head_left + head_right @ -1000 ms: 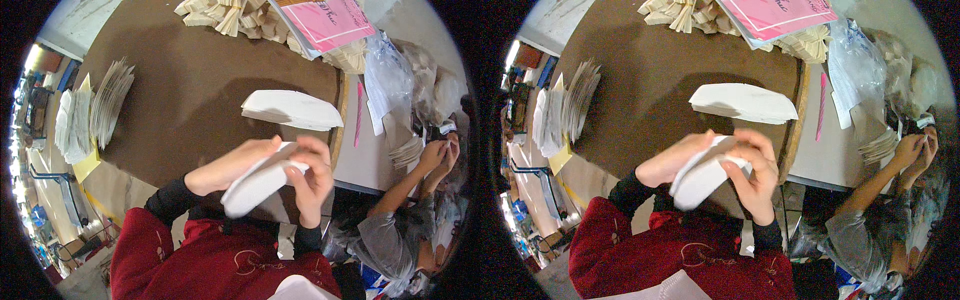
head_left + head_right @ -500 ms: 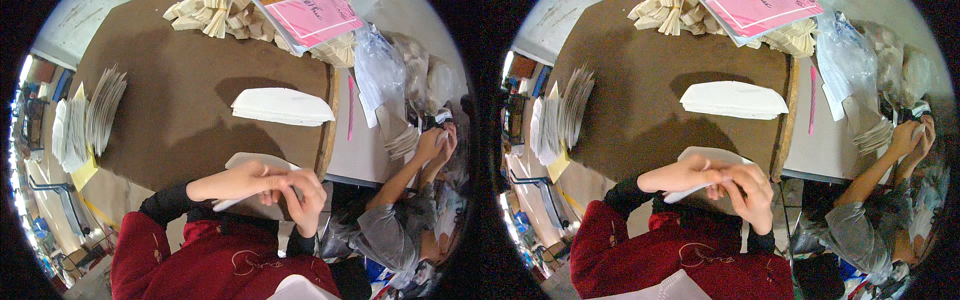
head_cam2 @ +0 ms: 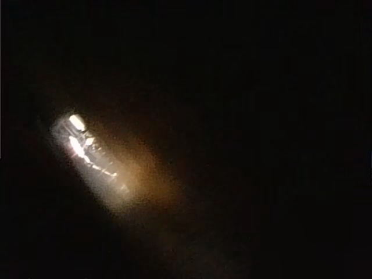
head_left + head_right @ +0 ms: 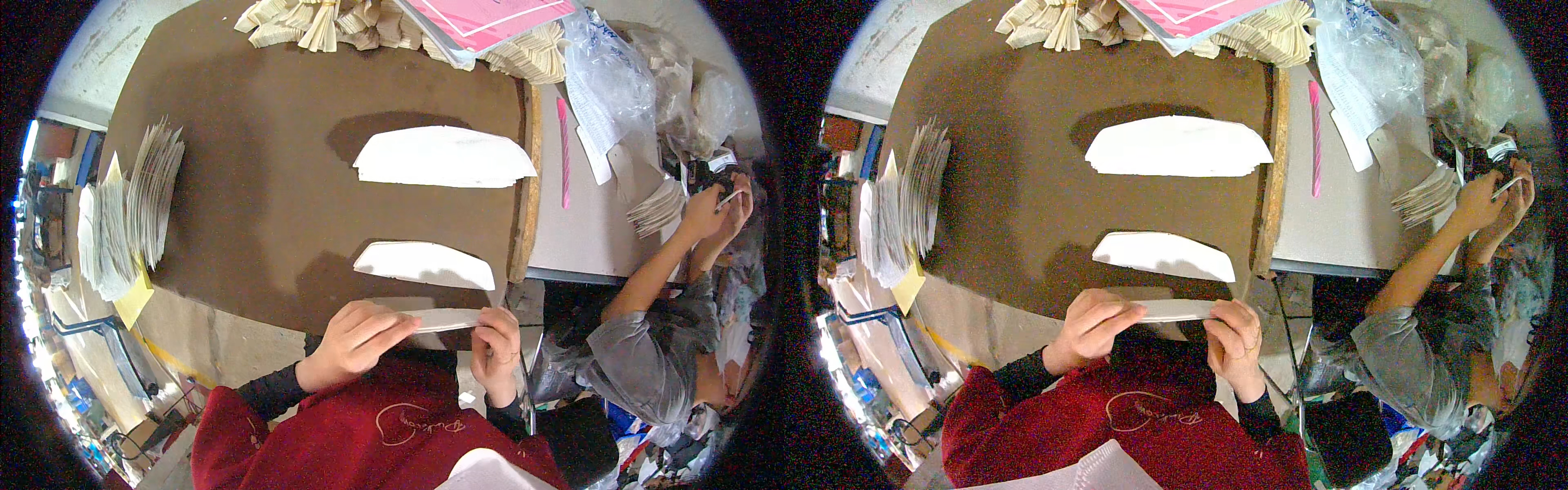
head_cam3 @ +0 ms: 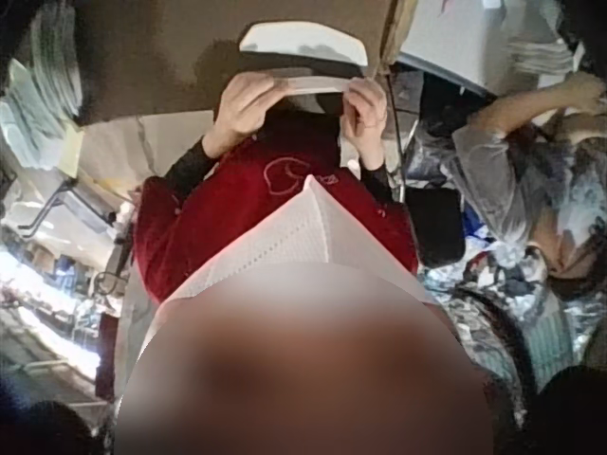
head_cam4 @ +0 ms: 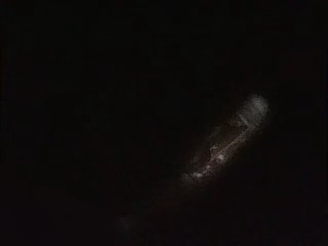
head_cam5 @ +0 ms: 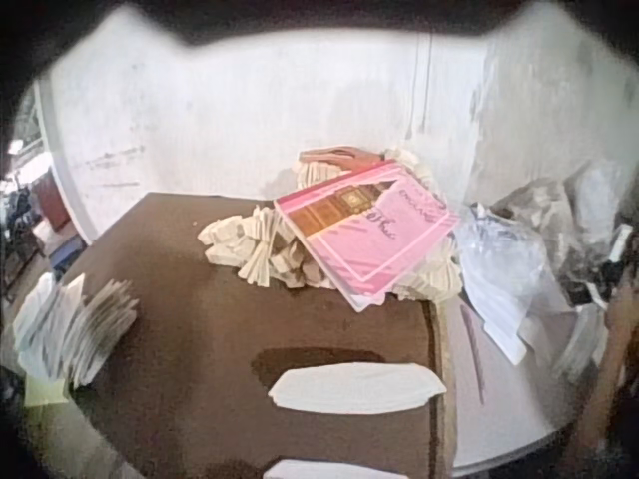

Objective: The person repeatedly folds white paper pieces in half and stacks them on the table. The person also briefly handles a printed document and a pink card. A coworker is visible across the table performing similar folding actions.

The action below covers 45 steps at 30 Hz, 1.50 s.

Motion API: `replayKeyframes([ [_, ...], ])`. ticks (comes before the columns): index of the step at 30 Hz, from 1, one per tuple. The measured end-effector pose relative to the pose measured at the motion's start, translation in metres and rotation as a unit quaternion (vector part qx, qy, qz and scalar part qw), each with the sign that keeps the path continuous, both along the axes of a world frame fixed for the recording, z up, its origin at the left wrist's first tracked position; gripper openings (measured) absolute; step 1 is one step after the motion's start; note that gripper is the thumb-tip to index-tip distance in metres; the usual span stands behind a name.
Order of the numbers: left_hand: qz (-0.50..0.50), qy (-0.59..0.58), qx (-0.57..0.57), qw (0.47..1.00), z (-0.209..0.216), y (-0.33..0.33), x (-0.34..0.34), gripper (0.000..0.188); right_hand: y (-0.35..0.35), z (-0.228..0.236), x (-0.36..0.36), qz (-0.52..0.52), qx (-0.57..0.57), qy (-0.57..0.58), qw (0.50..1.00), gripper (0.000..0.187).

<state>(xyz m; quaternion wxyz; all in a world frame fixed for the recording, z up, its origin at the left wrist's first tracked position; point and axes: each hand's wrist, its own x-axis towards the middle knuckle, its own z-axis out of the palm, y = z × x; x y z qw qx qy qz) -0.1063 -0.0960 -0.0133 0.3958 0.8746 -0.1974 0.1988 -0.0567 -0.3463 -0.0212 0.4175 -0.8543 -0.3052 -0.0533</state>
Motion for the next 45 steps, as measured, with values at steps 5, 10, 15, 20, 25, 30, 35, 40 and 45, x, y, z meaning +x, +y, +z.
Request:
replayKeyframes([
  [5, 0.029, 0.140, 0.047, 0.989, 0.008, -0.001, 0.002, 0.034, 0.002, 0.008, 0.001, 0.064, -0.096, -0.005, 0.993, 0.051],
  [10, -0.046, 0.113, 0.034, 0.992, 0.004, 0.001, -0.009, 0.033, 0.004, 0.003, -0.002, 0.071, -0.088, -0.011, 0.994, 0.059],
  [15, 0.012, 0.139, -0.063, 0.988, 0.009, 0.005, 0.009, 0.037, 0.012, 0.013, 0.011, 0.037, -0.032, 0.067, 0.997, 0.052],
  [20, 0.103, 0.140, 0.088, 0.981, 0.016, 0.016, 0.053, 0.038, 0.036, 0.024, 0.046, -0.079, -0.160, -0.011, 0.984, 0.047],
  [25, 0.087, 0.220, 0.023, 0.971, 0.015, 0.015, 0.050, 0.044, 0.036, 0.021, 0.048, -0.055, -0.135, 0.045, 0.988, 0.047],
  [30, 0.003, 0.166, 0.057, 0.984, 0.012, 0.008, 0.028, 0.044, 0.018, 0.009, 0.021, 0.041, -0.028, -0.062, 0.997, 0.055],
  [35, -0.018, 0.136, 0.123, 0.983, 0.008, 0.006, 0.024, 0.043, 0.011, 0.008, 0.017, 0.029, -0.154, -0.019, 0.987, 0.057],
  [40, -0.014, 0.064, 0.140, 0.988, 0.011, 0.008, 0.024, 0.049, 0.013, 0.022, 0.022, 0.047, -0.129, -0.150, 0.979, 0.056],
  [45, -0.004, 0.069, 0.193, 0.979, 0.020, 0.011, 0.044, 0.049, 0.024, 0.021, 0.037, 0.063, -0.168, -0.081, 0.980, 0.059],
])
